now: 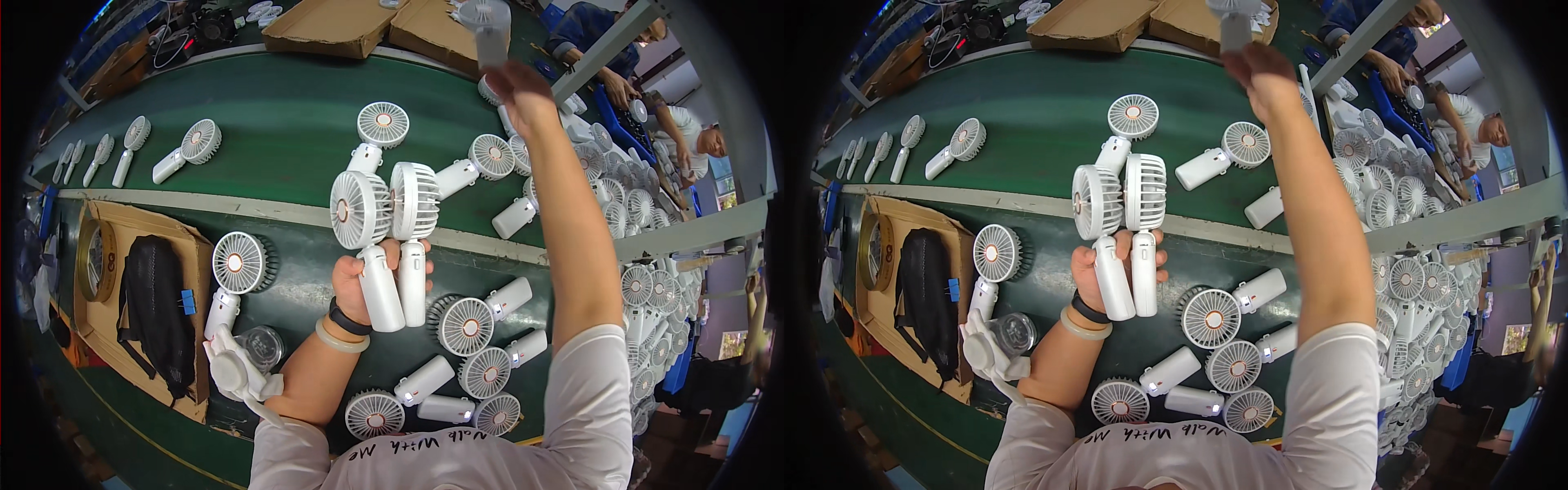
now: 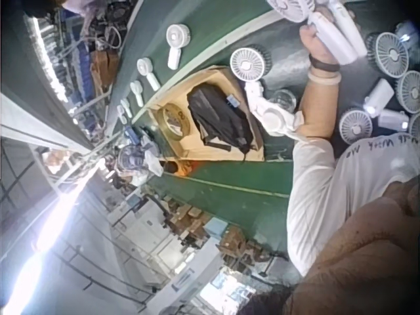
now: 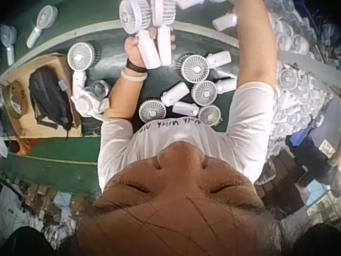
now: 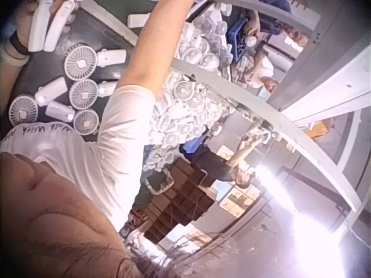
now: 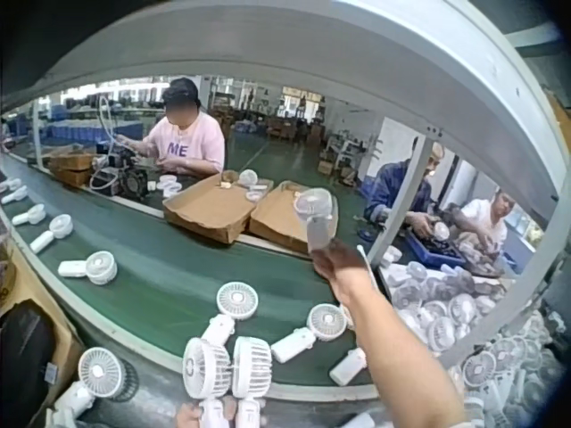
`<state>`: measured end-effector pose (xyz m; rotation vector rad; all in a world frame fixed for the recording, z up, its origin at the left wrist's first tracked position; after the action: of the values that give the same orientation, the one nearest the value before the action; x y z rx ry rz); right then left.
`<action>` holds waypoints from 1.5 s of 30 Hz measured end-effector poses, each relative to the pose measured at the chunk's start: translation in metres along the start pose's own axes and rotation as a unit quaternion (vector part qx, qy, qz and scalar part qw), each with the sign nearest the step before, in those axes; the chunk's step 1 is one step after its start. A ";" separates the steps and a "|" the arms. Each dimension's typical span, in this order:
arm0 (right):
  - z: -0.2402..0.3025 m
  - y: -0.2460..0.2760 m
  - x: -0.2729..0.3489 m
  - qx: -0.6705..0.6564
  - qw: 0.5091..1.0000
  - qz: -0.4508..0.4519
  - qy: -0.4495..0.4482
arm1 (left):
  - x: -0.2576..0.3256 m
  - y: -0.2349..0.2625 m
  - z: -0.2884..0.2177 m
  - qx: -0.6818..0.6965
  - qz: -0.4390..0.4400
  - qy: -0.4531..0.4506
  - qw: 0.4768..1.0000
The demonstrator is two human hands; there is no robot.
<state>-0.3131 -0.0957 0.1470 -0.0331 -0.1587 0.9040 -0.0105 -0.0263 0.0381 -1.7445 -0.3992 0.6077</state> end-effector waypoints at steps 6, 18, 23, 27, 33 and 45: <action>-0.050 -0.029 0.054 0.366 0.929 0.048 -0.028 | 0.001 0.009 -0.002 0.132 -0.017 0.001 0.991; -0.119 -0.008 0.127 0.689 0.717 -0.091 0.054 | 0.002 0.000 -0.005 -0.158 -0.012 -0.007 0.987; -0.118 0.037 0.114 0.179 0.970 0.045 -0.161 | 0.004 0.003 0.000 -0.289 0.016 -0.025 0.957; -0.094 0.016 0.185 -0.179 0.934 0.257 -0.172 | 0.006 0.000 -0.002 -0.237 -0.007 -0.034 0.971; -0.075 0.000 0.226 -0.194 0.944 0.200 -0.179 | 0.003 -0.002 -0.004 -0.240 -0.015 -0.056 0.969; -0.084 0.005 0.225 -0.023 0.984 0.116 -0.132 | 0.005 0.004 0.000 -0.163 0.038 -0.016 0.986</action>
<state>-0.1677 0.0875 0.0914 0.0270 -0.4299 1.1360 -0.0066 -0.0241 0.0333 -2.0712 -0.4763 0.6519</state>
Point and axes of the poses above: each hand's wrist, its own x-axis away from the middle knuckle, its own y-axis out of the back of the hand, z = x × y, the point moved 2 cm from there along -x, towards the middle knuckle, and after that the axes turned 13 degrees about -y, right-handed, at the moved point
